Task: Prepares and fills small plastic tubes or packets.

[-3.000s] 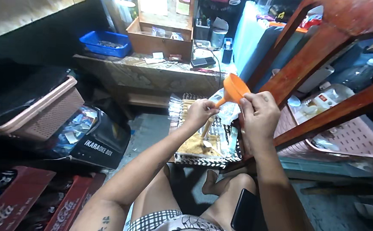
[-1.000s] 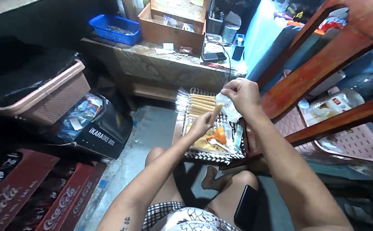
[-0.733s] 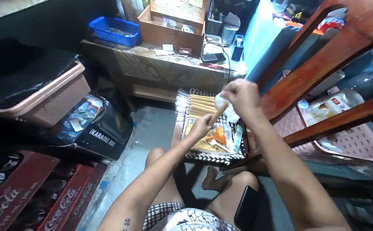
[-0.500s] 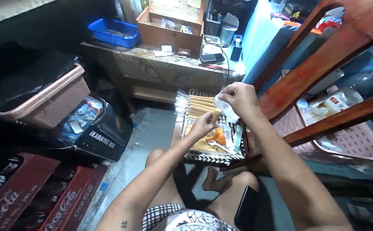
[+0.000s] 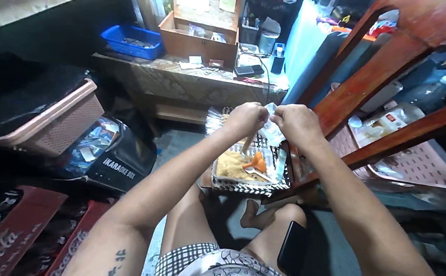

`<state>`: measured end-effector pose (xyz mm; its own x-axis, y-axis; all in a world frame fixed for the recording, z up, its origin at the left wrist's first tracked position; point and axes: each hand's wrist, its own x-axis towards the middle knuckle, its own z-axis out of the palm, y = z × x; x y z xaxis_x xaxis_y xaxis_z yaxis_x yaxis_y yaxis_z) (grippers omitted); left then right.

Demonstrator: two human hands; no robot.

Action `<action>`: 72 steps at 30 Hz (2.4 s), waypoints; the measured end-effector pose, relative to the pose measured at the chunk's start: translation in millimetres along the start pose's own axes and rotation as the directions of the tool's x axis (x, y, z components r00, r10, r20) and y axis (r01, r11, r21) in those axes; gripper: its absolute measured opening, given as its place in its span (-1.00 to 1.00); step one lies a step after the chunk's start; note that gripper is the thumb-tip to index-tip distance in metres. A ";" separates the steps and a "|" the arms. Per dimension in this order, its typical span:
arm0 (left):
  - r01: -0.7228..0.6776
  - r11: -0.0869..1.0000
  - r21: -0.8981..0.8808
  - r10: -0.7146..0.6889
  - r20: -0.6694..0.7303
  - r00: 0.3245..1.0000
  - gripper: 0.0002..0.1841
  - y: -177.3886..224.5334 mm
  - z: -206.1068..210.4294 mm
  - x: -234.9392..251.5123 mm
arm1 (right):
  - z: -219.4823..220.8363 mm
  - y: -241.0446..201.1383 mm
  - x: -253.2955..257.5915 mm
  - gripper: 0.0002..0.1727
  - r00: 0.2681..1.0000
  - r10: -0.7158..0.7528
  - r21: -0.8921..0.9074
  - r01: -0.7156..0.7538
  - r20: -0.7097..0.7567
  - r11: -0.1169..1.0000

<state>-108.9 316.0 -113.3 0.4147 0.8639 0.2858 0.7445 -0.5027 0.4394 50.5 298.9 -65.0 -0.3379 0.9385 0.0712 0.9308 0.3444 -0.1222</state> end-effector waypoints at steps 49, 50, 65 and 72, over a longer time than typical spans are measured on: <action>-0.202 0.874 -0.442 0.159 -0.131 0.978 -0.93 136.9 -44.0 14.1 | 73.8 44.6 -12.7 -0.64 0.782 0.369 0.620 0.623 -0.502 -0.477; -0.186 0.896 -0.404 0.117 -0.189 0.975 -0.92 130.3 -35.9 22.9 | 69.1 21.4 -12.8 -0.62 0.840 0.422 0.627 0.537 -0.341 -0.564; -0.196 0.942 -0.272 0.061 -0.435 0.898 -0.90 -25.6 14.6 -35.4 | 60.6 -4.3 -2.0 -0.75 0.988 0.123 0.897 0.033 -0.096 0.440; -0.188 0.733 -0.654 -0.127 -0.403 0.906 -0.92 7.4 30.9 -63.8 | 58.7 -3.4 -30.8 -0.73 0.999 0.025 0.999 -0.027 0.027 0.022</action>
<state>-113.7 258.1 -154.6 0.0707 0.8344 0.5466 0.1254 -0.5511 0.8250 49.6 270.3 -124.9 -0.3181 0.9472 0.0415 -0.1090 0.0069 -0.9940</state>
